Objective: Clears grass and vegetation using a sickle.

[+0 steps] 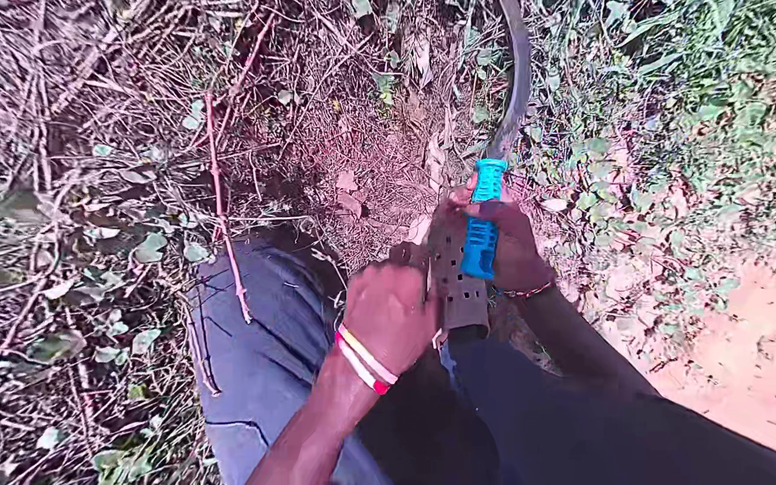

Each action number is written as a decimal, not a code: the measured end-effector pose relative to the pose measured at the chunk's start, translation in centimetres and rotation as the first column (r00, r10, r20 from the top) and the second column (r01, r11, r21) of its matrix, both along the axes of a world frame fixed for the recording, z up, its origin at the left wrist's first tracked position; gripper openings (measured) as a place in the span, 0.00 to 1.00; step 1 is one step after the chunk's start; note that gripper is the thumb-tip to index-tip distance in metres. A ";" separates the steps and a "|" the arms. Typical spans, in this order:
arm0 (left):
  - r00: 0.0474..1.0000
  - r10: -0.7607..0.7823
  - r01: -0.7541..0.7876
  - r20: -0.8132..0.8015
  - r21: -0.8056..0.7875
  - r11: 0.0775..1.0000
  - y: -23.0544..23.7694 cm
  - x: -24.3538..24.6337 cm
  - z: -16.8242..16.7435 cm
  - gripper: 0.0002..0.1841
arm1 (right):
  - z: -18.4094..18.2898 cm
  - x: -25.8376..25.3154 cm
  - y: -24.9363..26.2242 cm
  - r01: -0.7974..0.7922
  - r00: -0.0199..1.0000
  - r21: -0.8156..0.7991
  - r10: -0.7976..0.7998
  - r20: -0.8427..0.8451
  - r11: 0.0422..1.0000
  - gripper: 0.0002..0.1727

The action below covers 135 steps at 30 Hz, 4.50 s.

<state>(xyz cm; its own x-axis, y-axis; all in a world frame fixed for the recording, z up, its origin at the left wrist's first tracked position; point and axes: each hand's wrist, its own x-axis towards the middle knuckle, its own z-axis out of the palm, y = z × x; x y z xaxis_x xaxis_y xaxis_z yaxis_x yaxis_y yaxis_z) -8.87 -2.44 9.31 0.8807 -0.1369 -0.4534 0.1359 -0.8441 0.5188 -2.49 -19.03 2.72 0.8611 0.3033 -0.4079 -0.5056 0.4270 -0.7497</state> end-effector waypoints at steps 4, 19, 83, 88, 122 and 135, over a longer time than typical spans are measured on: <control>0.994 -0.025 0.038 0.108 -0.126 0.991 0.4 -0.5 -1.2 0.18 | -0.6 -1.7 -1.9 0.021 1.000 -0.055 -0.021 0.004 0.998 0.15; 0.995 -0.059 0.038 -0.076 -0.246 0.968 1.7 -0.3 -1.8 0.16 | -1.3 -1.6 -0.3 0.042 0.996 0.215 -0.024 -0.087 0.976 0.18; 0.986 0.159 -0.169 -0.058 -0.266 0.949 3.4 1.5 -4.4 0.16 | -3.5 -4.3 -1.7 0.097 0.995 -0.094 -0.098 -0.004 0.991 0.19; 0.988 0.139 -0.151 -0.072 -0.201 0.968 3.4 1.6 -4.2 0.15 | -3.5 -4.5 -1.9 0.063 0.998 -0.076 -0.062 0.017 0.995 0.20; 0.776 0.575 -0.627 -0.259 -0.229 0.744 3.1 8.7 -6.9 0.66 | -2.4 -5.1 0.2 0.156 0.977 -0.207 -0.181 -0.109 0.966 0.15; 0.971 0.232 -0.218 -0.055 0.183 0.959 -2.8 10.3 -8.0 0.49 | -3.1 -5.2 -0.3 0.139 0.984 -0.155 -0.154 -0.090 0.978 0.19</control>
